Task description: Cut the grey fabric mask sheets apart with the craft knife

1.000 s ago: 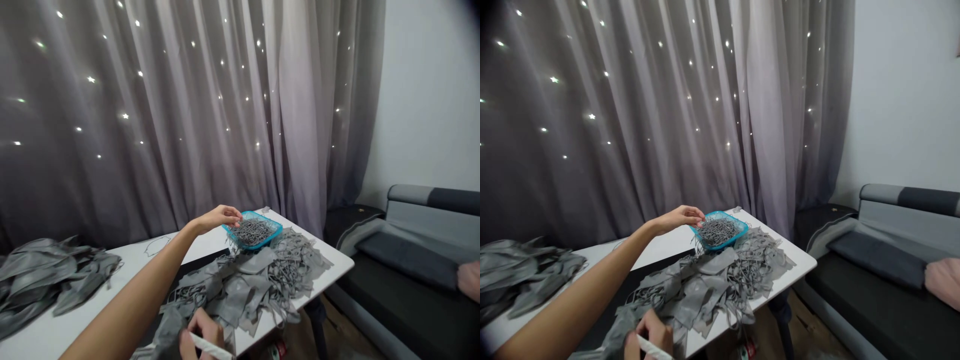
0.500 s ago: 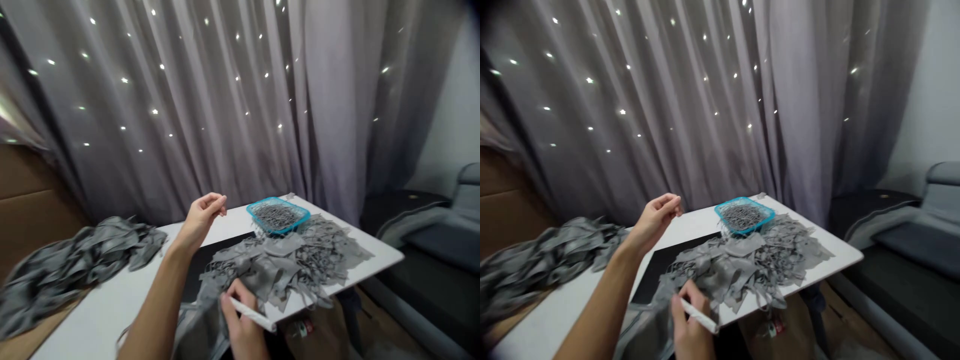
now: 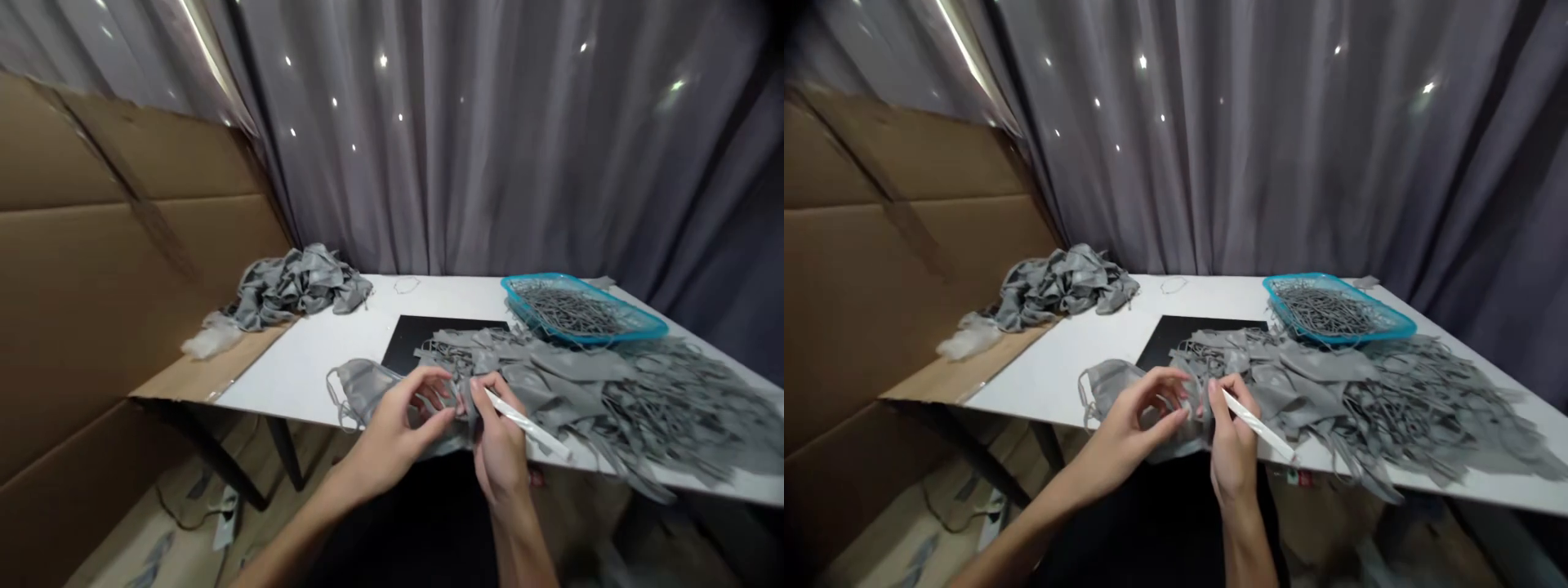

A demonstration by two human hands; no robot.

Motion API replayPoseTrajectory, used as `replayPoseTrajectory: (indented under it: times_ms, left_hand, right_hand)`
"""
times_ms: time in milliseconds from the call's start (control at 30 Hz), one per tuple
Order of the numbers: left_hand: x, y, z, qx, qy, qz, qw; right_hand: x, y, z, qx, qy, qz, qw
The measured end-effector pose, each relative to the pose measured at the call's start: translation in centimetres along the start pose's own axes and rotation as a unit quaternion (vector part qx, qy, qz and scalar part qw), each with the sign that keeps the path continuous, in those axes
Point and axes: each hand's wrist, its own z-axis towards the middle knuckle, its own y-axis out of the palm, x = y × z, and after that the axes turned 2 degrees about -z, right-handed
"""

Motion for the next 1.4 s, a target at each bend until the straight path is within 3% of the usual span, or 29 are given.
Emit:
replayPoseTrajectory:
  times_ms: [100,233,400,567,667,900,1033,1200,1300,1400]
  left_hand:
    - [-1.7,1.6,-2.4,0.029,0.064,0.089,0.994]
    - [-3.2,2.0,-2.9,0.038,0.101,0.170,0.979]
    - [-3.9,0.3,-2.8,0.072,0.116,0.218,0.966]
    - [-3.7,-3.2,-2.7,0.128,0.167,0.277,0.938]
    - [-2.8,-6.0,-0.8,0.138,0.181,0.309,0.923]
    - [1.9,-10.8,6.6,0.149,0.099,0.395,0.901]
    - [4.3,-12.0,9.2,0.156,0.090,0.449,0.875]
    - [5.9,-13.0,10.9,0.184,0.099,0.480,0.852]
    - [6.4,-13.3,11.1,0.201,0.104,0.488,0.843]
    - [6.4,-13.4,10.8,0.250,0.117,0.491,0.826]
  right_hand:
    - [-1.5,0.7,-0.5,0.041,0.013,0.066,0.997]
    - [-3.0,1.5,-0.5,0.042,0.003,0.108,0.993]
    - [-4.2,2.2,1.8,0.016,-0.039,0.095,0.995]
    - [-5.7,2.7,4.8,0.021,-0.094,0.066,0.993]
    - [-6.2,2.7,6.2,0.019,-0.112,0.055,0.992]
    - [-6.6,1.3,8.7,0.038,-0.063,0.059,0.996]
    - [-6.7,0.7,9.1,0.058,-0.030,0.099,0.993]
    - [-5.9,1.0,8.7,0.070,-0.014,0.099,0.992]
    - [-5.7,1.5,8.2,0.052,-0.001,0.086,0.995]
    - [-5.7,2.2,7.6,-0.007,0.050,0.032,0.998]
